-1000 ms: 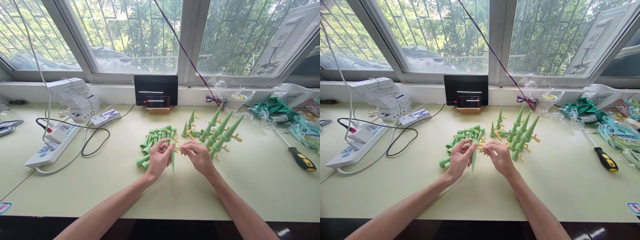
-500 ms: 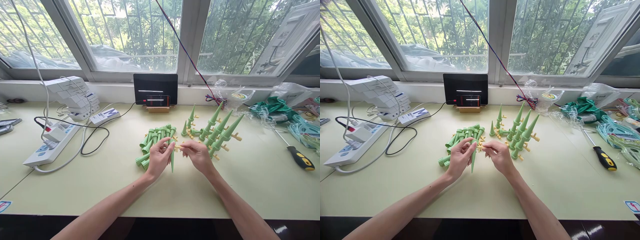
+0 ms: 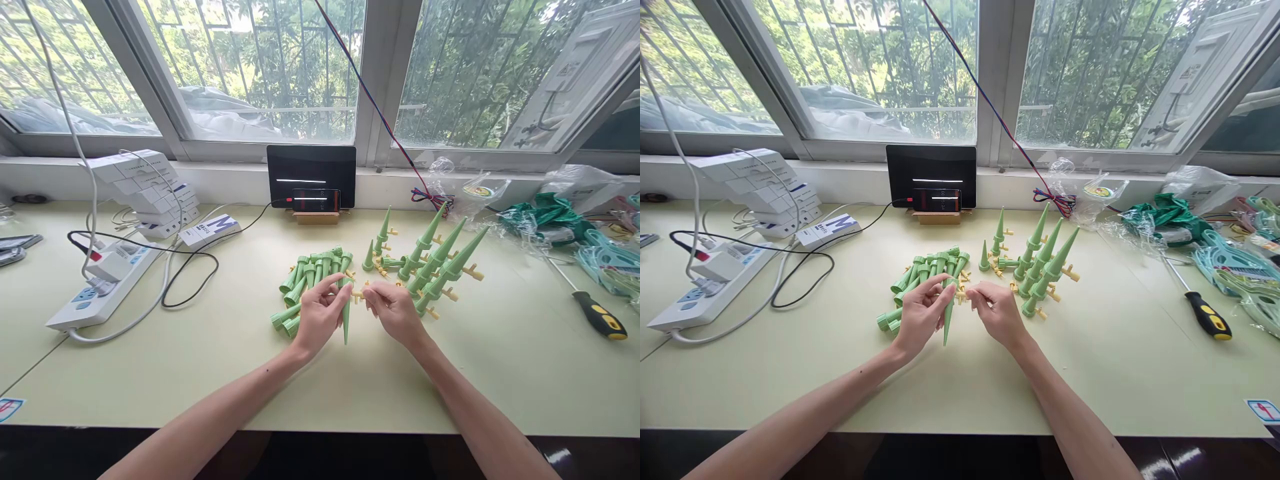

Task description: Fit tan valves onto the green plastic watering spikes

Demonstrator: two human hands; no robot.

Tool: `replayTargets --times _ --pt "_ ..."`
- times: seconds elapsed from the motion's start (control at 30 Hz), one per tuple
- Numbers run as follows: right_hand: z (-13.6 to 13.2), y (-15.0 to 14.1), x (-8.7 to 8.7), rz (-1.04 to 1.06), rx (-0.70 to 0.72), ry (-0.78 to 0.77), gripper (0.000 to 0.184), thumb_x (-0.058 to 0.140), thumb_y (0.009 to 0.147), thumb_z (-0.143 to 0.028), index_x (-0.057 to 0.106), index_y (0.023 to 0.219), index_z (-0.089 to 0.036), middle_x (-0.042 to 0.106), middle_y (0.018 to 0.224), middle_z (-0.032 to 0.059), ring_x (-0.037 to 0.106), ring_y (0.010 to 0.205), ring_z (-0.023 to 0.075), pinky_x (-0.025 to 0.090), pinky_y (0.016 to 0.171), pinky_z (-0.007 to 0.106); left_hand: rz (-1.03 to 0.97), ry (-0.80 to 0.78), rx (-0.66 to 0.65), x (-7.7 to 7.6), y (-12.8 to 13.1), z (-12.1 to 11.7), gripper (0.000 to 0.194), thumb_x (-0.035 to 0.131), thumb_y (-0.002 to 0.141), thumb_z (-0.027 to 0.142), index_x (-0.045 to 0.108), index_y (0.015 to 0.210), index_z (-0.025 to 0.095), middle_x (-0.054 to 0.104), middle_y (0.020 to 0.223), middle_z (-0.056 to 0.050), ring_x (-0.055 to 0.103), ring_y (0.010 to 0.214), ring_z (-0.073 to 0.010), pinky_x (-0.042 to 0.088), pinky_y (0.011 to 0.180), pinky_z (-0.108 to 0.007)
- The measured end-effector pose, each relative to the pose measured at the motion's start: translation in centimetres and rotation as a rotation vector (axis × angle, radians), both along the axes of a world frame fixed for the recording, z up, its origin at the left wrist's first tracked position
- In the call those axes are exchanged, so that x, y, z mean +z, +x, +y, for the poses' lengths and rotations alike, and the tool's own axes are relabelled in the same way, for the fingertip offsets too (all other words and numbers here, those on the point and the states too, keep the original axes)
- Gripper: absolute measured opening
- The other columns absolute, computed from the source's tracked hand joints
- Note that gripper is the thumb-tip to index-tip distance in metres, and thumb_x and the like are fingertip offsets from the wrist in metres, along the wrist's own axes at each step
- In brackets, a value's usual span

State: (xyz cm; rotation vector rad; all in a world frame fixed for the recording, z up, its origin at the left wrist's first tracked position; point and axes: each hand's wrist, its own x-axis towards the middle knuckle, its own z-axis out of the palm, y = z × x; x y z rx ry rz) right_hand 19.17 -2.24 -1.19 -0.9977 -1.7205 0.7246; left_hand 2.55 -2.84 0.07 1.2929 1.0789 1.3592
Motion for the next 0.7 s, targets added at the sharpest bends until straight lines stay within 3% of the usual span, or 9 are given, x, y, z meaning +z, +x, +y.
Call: replayTargets --times 0.2,0.33,0.57,0.7 --pt "0.07 -0.10 -0.41 -0.017 -0.021 -0.058 0.046 0.047 0.100 -0.041 0.047 0.059 -0.020 0.045 0.052 -0.0032 0.039 0.049 0.0111 0.032 0.051 0.026 -0.014 -0.012 -0.020 -0.15 0.03 0.05 0.037 0.072 0.081 0.044 0.067 0.103 0.015 0.047 0.055 0.008 0.041 0.032 -0.0037 0.035 0.030 -0.017" --pt "0.06 -0.18 -0.33 -0.009 -0.008 -0.046 0.045 0.047 0.100 -0.039 0.050 0.060 -0.019 0.049 0.053 -0.0023 0.044 0.050 0.0111 0.035 0.053 0.026 -0.023 -0.026 -0.021 -0.41 0.00 0.16 0.037 0.072 0.081 0.045 0.065 0.103 0.016 0.048 0.056 0.008 0.042 0.032 -0.0044 0.036 0.029 -0.018" --pt "0.24 0.20 -0.42 0.113 0.059 -0.034 0.014 0.061 0.093 -0.030 0.069 0.098 -0.020 0.066 0.077 0.0018 0.060 0.063 0.0146 0.050 0.062 0.029 -0.055 -0.040 -0.003 -0.51 -0.19 0.55 0.037 0.072 0.080 0.045 0.064 0.101 0.016 0.052 0.056 0.007 0.042 0.031 -0.0051 0.032 0.028 -0.019" --pt "0.31 0.29 -0.61 0.135 0.075 -0.003 0.011 0.064 0.092 -0.026 0.072 0.097 -0.021 0.067 0.079 0.0026 0.061 0.065 0.0154 0.052 0.061 0.030 -0.055 -0.062 0.006 -0.47 -0.12 0.50 0.038 0.072 0.080 0.046 0.064 0.102 0.015 0.053 0.055 0.007 0.041 0.031 -0.0049 0.032 0.029 -0.019"
